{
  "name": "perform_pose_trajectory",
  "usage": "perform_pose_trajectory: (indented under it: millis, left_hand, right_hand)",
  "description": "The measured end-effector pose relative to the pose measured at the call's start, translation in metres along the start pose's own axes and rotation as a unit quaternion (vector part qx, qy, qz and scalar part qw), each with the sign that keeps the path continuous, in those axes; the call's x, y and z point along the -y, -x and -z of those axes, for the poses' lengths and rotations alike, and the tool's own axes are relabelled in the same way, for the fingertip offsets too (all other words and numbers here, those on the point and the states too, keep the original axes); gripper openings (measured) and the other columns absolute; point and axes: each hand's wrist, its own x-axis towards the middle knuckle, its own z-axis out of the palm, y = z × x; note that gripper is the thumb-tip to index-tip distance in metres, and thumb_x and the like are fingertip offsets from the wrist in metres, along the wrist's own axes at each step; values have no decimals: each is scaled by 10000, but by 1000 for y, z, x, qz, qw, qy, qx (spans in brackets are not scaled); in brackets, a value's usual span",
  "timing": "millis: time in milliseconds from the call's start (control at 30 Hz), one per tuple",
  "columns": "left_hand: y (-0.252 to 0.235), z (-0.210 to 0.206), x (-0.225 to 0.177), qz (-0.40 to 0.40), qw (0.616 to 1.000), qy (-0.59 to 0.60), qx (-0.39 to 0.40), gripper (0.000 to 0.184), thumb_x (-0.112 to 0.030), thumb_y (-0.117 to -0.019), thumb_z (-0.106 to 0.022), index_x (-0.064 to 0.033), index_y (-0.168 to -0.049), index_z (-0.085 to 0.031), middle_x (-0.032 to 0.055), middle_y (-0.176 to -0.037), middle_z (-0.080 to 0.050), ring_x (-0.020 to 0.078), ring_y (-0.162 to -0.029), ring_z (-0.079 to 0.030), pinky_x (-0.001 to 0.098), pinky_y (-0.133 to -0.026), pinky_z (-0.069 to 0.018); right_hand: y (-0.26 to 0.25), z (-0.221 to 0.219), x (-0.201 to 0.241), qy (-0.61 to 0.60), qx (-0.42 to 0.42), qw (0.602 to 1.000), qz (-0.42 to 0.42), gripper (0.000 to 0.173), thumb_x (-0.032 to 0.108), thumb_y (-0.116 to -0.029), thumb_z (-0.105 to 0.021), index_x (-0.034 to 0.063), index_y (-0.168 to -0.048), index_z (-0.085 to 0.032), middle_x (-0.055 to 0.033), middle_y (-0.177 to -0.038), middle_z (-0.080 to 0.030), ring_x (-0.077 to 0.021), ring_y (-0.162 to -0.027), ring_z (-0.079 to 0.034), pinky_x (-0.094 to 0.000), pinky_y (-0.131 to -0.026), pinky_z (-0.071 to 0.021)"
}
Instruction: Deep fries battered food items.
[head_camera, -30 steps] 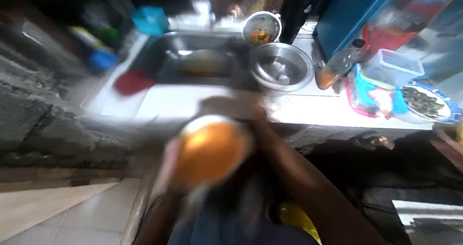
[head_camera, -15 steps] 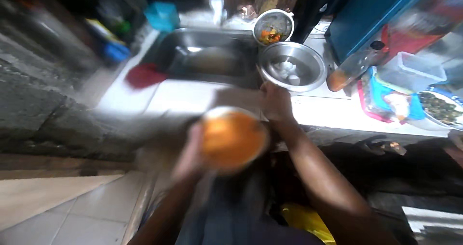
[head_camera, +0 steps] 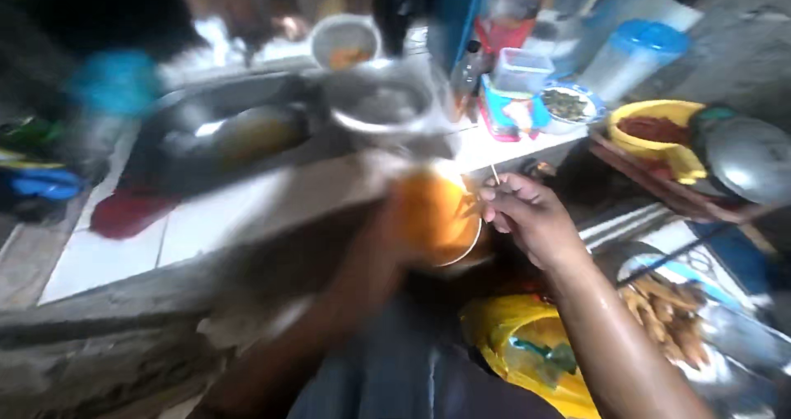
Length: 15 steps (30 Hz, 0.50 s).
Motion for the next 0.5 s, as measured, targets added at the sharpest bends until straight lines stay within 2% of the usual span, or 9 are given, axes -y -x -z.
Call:
perform_pose_trajectory:
  millis: [100,167,233,300,367,433,500]
  left_hand:
    - [-8,-41,5,18,1000,-17,19,459,-329,-1123,-249,-33,-1413,-446,71,-1125,-660,129,-977,-698,318,-767,-622]
    - [-12,-61,13,27,998,-33,35,481,-369,-1127,-254,-57,-1443,-440,99,-1190,-651,172,-1013,-705,367,-759,-642]
    - [-16,-80,21,40,996,-50,59,514,-414,-1123,-252,-77,-1468,-432,126,-1244,-644,209,-1048,-704,399,-774,-643]
    - [-15,-101,28,54,994,-49,84,504,-403,-1121,-248,-83,-1468,-425,137,-1228,-657,220,-1021,-716,394,-755,-643]
    - [-9,-120,32,75,990,-52,109,510,-411,-1122,-254,-94,-1491,-408,139,-1249,-647,220,-1033,-711,391,-772,-640]
    - [-5,-133,35,101,985,-62,123,524,-433,-1118,-255,-105,-1495,-411,143,-1264,-637,229,-1044,-701,400,-778,-628]
    - [-6,-141,38,126,981,-51,136,537,-456,-1116,-250,-105,-1484,-420,161,-1249,-639,259,-1023,-711,423,-750,-637]
  right_hand:
    - [36,30,2,165,-93,976,109,165,145,-1047,-530,78,-1025,-680,119,-736,-663,78,-582,-533,-100,-544,-445]
    - [61,47,6,288,-186,926,155,267,219,-1071,-495,28,-1029,-677,87,-725,-626,78,-602,-536,-121,-571,-468]
    - [81,58,11,330,-269,891,160,275,213,-1061,-495,6,-1011,-670,72,-691,-602,76,-586,-537,-125,-567,-478]
    - [93,62,12,301,-307,891,145,206,156,-1027,-521,20,-989,-670,100,-675,-606,92,-573,-550,-107,-553,-489]
    - [99,63,11,224,-318,916,93,167,120,-1018,-533,51,-978,-679,115,-672,-631,74,-560,-569,-121,-535,-498]
    - [104,66,8,141,-339,929,41,195,113,-1043,-510,66,-961,-681,102,-649,-643,42,-531,-568,-140,-502,-482]
    - [112,76,7,76,-369,926,30,253,105,-1058,-472,60,-932,-687,77,-641,-647,15,-508,-550,-152,-473,-455]
